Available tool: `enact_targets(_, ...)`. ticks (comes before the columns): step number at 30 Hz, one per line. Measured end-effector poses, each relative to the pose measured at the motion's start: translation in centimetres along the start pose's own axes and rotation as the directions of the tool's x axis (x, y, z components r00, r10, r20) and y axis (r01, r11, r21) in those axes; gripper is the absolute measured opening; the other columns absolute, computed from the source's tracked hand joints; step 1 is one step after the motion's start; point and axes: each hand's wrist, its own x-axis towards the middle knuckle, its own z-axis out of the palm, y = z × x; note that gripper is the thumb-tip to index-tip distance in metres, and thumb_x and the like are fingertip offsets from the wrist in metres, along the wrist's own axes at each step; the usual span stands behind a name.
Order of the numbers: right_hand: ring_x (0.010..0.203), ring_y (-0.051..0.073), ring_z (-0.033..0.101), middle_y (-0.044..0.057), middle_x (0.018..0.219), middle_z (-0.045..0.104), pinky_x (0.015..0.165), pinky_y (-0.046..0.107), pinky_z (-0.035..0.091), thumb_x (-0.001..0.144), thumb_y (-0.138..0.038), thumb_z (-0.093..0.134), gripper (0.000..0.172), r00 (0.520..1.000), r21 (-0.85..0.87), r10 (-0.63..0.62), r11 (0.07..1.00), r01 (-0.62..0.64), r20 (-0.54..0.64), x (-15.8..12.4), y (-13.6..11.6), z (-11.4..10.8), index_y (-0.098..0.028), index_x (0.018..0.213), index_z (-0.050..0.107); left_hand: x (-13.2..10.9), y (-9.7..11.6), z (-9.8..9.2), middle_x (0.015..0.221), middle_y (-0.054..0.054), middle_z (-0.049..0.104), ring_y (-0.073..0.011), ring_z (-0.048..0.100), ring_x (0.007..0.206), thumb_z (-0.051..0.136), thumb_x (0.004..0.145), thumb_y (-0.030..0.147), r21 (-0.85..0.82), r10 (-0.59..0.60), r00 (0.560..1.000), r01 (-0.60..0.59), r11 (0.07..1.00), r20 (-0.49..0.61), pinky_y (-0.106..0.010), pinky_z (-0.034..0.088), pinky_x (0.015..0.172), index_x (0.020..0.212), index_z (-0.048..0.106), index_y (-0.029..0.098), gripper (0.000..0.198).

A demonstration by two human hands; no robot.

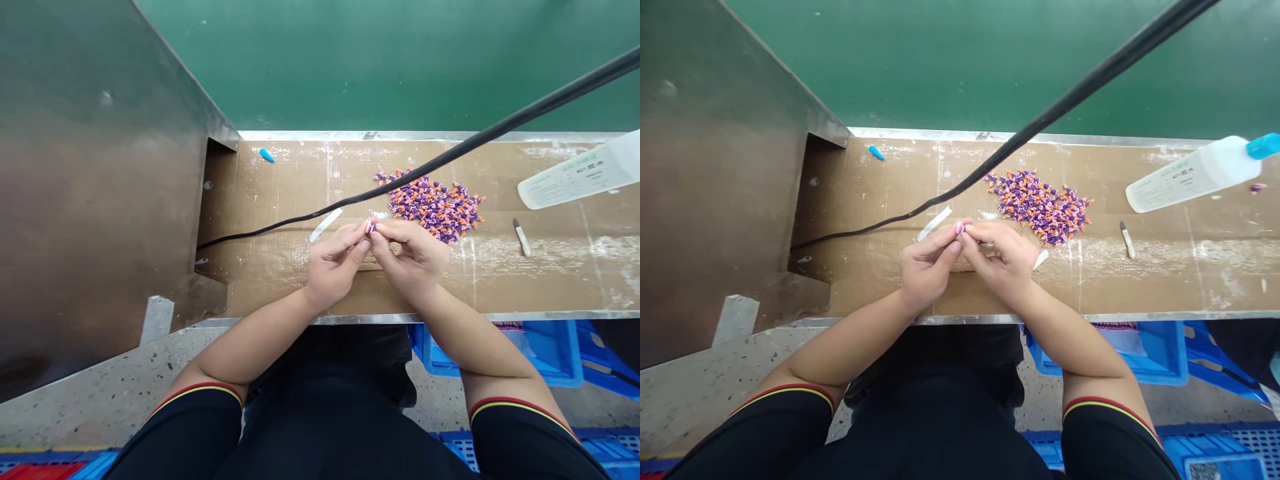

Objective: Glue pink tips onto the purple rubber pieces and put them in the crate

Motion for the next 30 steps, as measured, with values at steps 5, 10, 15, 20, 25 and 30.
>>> enact_targets(5, 0.09, 0.022, 0.089, 0.0, 0.097, 0.09, 0.08, 0.037, 0.075, 0.1, -0.019, 0.08, 0.014, 0.999, 0.025, 0.032, 0.999, -0.033, 0.017, -0.1, -0.1, -0.1, -0.032, 0.103, 0.084, 0.1, 0.0, -0.1, 0.125, -0.007, 0.087, -0.0249, 0.084, 0.122, 0.09, 0.097, 0.04, 0.036, 0.009, 1.0, -0.009, 0.999, -0.009, -0.044, 0.069, 0.115, 0.121, 0.089, 0.037, 0.024)
enact_targets(10, 0.086, 0.02, 0.088, 0.001, 0.097, 0.089, 0.078, 0.035, 0.073, 0.1, -0.022, 0.081, 0.01, 0.999, 0.008, 0.033, 0.999, -0.033, 0.03, 0.0, 0.2, -0.4, -0.031, 0.103, 0.084, -0.4, -0.2, 0.3, 0.135, -0.008, 0.084, -0.023, 0.083, 0.122, 0.088, 0.099, 0.04, -0.018, -0.031, 0.999, 0.031, 0.999, 0.011, -0.037, 0.071, 0.107, 0.128, 0.087, 0.036, 0.03)
enact_targets(15, 0.077, 0.017, 0.082, 0.0, 0.091, 0.085, 0.071, 0.032, 0.07, 0.103, -0.026, 0.08, 0.007, 0.999, 0.05, -0.008, 0.999, 0.01, -0.038, 2.1, 1.0, -2.7, -0.031, 0.107, 0.082, -0.7, 0.1, 0.3, 0.136, -0.01, 0.084, -0.0232, 0.083, 0.122, 0.087, 0.099, 0.042, -0.045, -0.046, 0.998, 0.047, 0.998, 0.032, -0.034, 0.071, 0.102, 0.134, 0.085, 0.034, 0.035)
enact_targets(20, 0.072, 0.017, 0.075, -0.002, 0.086, 0.074, 0.062, 0.03, 0.063, 0.1, -0.042, 0.083, 0.014, 0.832, -0.166, -0.08, 0.986, -0.015, -0.548, 1.6, 2.0, -9.9, -0.03, 0.104, 0.076, -0.2, 1.2, -0.3, 0.118, -0.008, 0.088, -0.0227, 0.082, 0.109, 0.089, 0.097, 0.047, 0.057, -0.046, 0.999, 0.046, 0.997, 0.0, -0.04, 0.067, 0.104, 0.114, 0.091, 0.031, 0.023)
enact_targets(25, 0.071, 0.018, 0.071, 0.002, 0.089, 0.069, 0.058, 0.031, 0.06, 0.098, -0.048, 0.068, 0.023, 0.702, -0.515, -0.051, 0.718, -0.468, -0.71, -8.2, 0.6, -21.7, -0.027, 0.101, 0.062, 0.0, 1.9, -0.4, 0.114, -0.003, 0.085, -0.0219, 0.076, 0.103, 0.084, 0.102, 0.05, 0.163, 0.018, 0.999, -0.023, 0.986, 0.029, -0.045, 0.063, 0.105, 0.11, 0.091, 0.033, 0.02)
enact_targets(30, 0.081, 0.021, 0.076, 0.009, 0.096, 0.077, 0.078, 0.036, 0.068, 0.095, -0.038, 0.059, 0.018, 0.636, -0.634, 0.445, 0.177, -0.753, -0.63, -18.1, -3.2, -28.8, -0.021, 0.097, 0.065, -0.3, 2.3, -0.5, 0.113, 0.005, 0.084, -0.0254, 0.071, 0.112, 0.081, 0.104, 0.043, 0.226, 0.122, 0.982, -0.152, 0.962, 0.142, -0.056, 0.055, 0.12, 0.107, 0.09, 0.038, 0.011)
